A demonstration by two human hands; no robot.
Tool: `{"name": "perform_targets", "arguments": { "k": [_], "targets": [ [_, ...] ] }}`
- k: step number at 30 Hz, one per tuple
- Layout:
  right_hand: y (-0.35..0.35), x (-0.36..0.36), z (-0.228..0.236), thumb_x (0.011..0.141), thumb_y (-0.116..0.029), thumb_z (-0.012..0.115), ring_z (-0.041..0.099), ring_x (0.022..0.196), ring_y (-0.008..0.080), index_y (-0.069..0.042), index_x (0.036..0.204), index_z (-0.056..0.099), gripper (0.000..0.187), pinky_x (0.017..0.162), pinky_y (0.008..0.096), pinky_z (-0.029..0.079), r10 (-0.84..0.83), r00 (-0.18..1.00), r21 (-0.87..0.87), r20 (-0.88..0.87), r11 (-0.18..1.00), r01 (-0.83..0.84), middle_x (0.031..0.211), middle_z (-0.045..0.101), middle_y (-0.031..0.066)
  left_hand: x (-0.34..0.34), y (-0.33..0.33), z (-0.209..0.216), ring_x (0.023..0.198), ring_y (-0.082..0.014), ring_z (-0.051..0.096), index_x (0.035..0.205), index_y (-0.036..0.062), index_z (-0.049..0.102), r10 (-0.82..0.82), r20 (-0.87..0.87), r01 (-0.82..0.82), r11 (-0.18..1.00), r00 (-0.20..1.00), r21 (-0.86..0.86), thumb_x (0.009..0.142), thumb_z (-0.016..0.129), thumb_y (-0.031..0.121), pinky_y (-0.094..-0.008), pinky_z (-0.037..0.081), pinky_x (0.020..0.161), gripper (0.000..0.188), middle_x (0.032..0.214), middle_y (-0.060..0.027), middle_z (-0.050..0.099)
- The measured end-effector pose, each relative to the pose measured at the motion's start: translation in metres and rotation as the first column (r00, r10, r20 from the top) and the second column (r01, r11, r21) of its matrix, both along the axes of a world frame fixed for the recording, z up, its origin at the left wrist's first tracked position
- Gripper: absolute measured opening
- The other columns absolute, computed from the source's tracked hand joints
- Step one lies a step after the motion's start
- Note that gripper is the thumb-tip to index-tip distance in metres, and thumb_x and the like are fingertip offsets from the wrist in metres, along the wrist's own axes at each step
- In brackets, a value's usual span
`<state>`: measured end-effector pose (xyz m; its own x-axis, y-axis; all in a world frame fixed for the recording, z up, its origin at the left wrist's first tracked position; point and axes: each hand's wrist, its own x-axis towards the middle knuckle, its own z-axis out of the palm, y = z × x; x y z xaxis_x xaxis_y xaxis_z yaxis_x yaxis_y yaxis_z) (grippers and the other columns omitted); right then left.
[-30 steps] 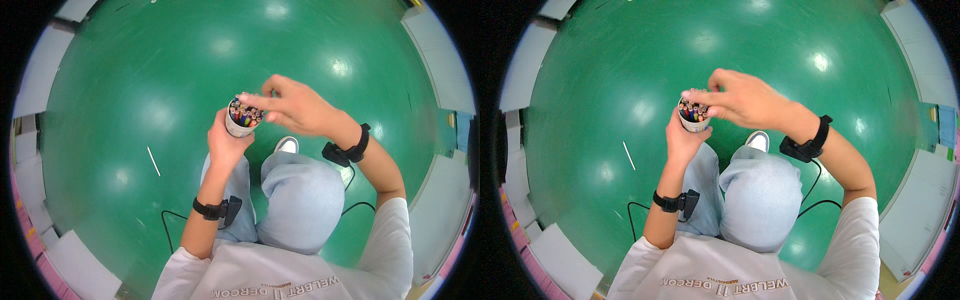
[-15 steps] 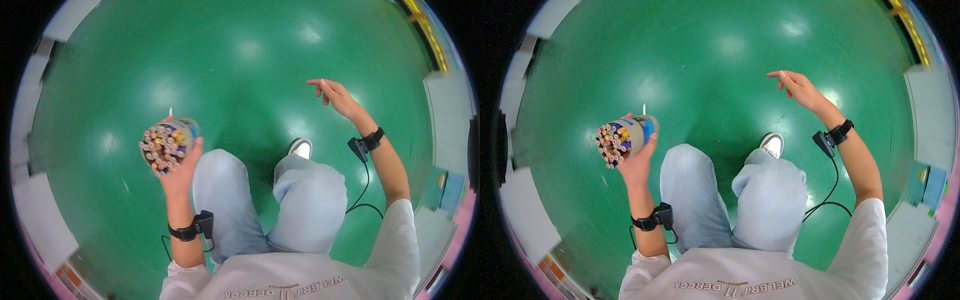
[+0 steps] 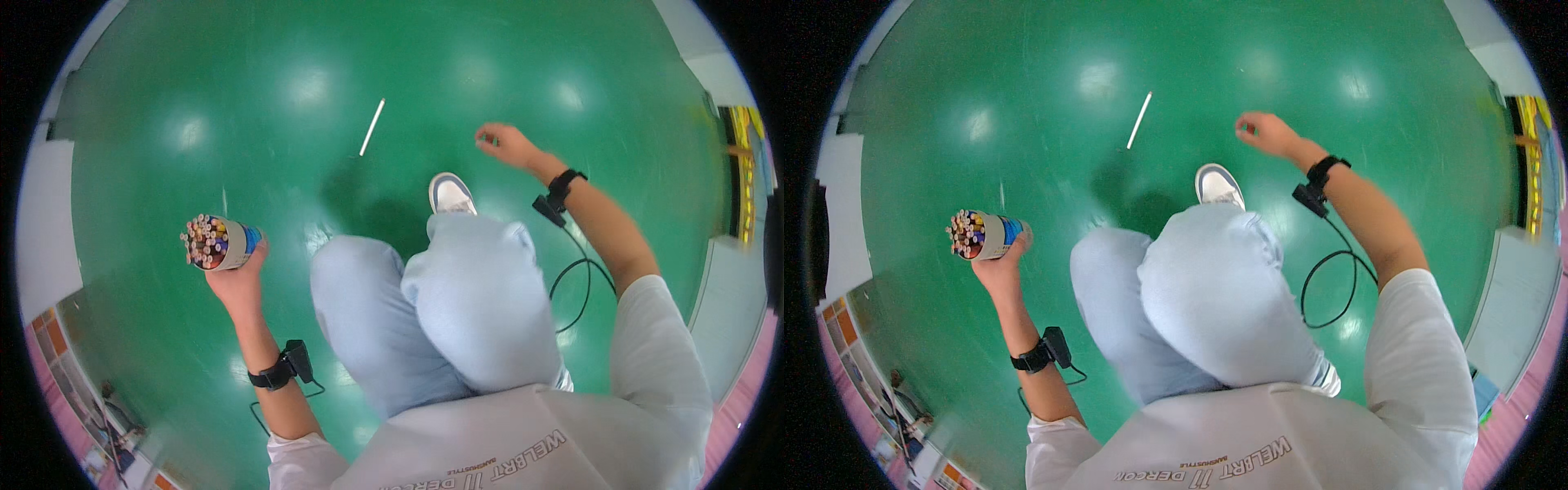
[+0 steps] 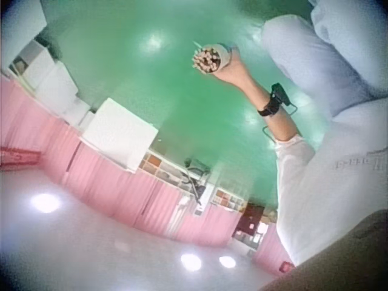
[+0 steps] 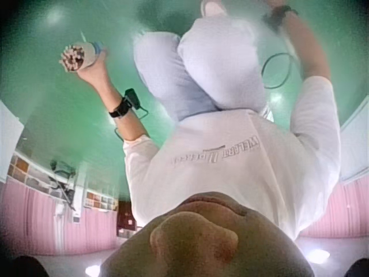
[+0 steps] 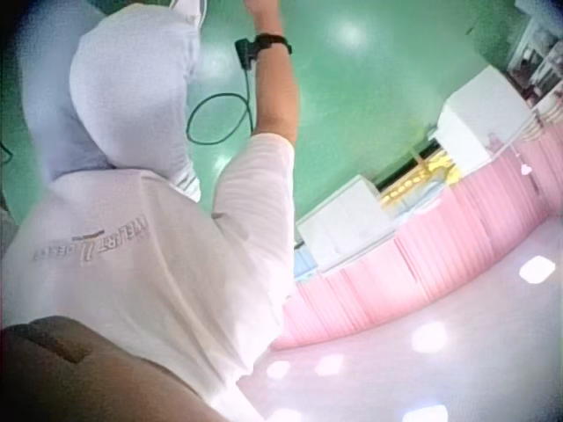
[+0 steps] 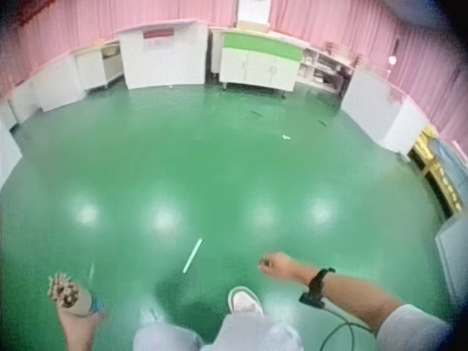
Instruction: The person picks up scattered colored pencils from the floor and places them into a container, then carries a plastic baby bath and a pillow to a shelf, and finally moves a basin to a counter.
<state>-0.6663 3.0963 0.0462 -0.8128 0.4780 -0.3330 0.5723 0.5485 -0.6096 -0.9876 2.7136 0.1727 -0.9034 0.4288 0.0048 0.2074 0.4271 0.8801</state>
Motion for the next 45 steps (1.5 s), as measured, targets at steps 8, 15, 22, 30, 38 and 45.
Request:
{"name": "perform_targets", "arguments": {
  "k": [8,15,22,30,38,45],
  "targets": [
    [-0.041,-0.126,-0.108,0.087,-0.024,0.06,0.057,0.097,0.0301,-0.012,0.111,0.056,0.027,0.078,0.0412,0.05,0.397,0.918,0.406,-0.004,0.839,-0.362,0.101,0.055,0.0111,-0.009,-0.002,0.004,0.087,-0.0169,0.061,0.101,-0.0031,0.06,0.058,0.039,-0.06,0.998,0.998,0.031,0.061,0.081,0.001,-0.0306,0.051,0.081,0.046,0.099,-0.0083,0.063],
    [-0.074,-0.209,-0.154,0.085,-0.017,0.056,0.055,0.095,0.023,-0.011,0.094,0.057,0.012,0.077,0.0379,0.049,0.597,0.78,0.652,0.188,0.518,-0.553,0.096,0.055,0.006,-0.007,0.007,0.001,0.086,-0.0165,0.062,0.1,-0.0024,0.06,0.069,0.195,-0.069,0.998,0.978,-0.009,0.06,0.08,-0.001,-0.0303,0.052,0.078,0.045,0.097,-0.0079,0.063],
    [-0.067,-0.17,-0.159,0.089,-0.015,0.047,0.065,0.079,0.0285,-0.006,0.092,0.054,0.012,0.064,0.0379,0.052,0.383,0.85,0.493,0.362,0.695,-0.523,0.089,0.061,0.0137,0.015,0.027,-0.014,0.086,-0.0149,0.062,0.1,-0.0025,0.059,-0.027,0.286,0.033,0.999,0.958,-0.016,0.061,0.08,0.002,-0.0287,0.051,0.078,0.045,0.097,-0.0071,0.064],
    [-0.022,-0.133,-0.019,0.093,-0.014,0.043,0.062,0.071,0.0394,0.001,0.1,0.044,0.017,0.061,0.0478,0.051,-0.007,0.999,0.311,0.036,0.95,-0.005,0.082,0.061,0.0241,0.042,0.086,-0.034,0.091,-0.016,0.064,0.11,0.0005,0.055,-0.211,0.323,0.22,0.975,0.923,0.01,0.06,0.08,0.004,-0.0306,0.051,0.08,0.056,0.102,-0.0092,0.067],
    [-0.057,-0.105,0.224,0.102,-0.028,0.035,0.035,0.06,0.0041,-0.007,0.104,0.044,0.023,0.052,0.0188,0.035,-0.373,0.533,-0.407,-0.76,0.912,0.057,0.076,0.042,-0.0003,0.089,0.135,-0.022,0.09,-0.0217,0.067,0.105,0.0015,0.056,-0.452,0.295,0.458,0.887,0.842,0.054,0.057,0.08,0.01,-0.0334,0.052,0.08,0.055,0.097,-0.0122,0.069],
    [-0.093,-0.103,0.233,0.101,-0.021,0.037,0.042,0.065,0.009,-0.003,0.108,0.04,0.02,0.059,0.0237,0.04,0.031,0.46,0.054,-0.887,0.998,0.035,0.087,0.047,0.0043,0.118,0.15,0.022,0.089,-0.0214,0.068,0.106,0.0024,0.055,-0.599,0.265,0.577,0.8,0.756,0.162,0.058,0.08,0.008,-0.0329,0.052,0.079,0.054,0.095,-0.0124,0.069]
  ]
}}
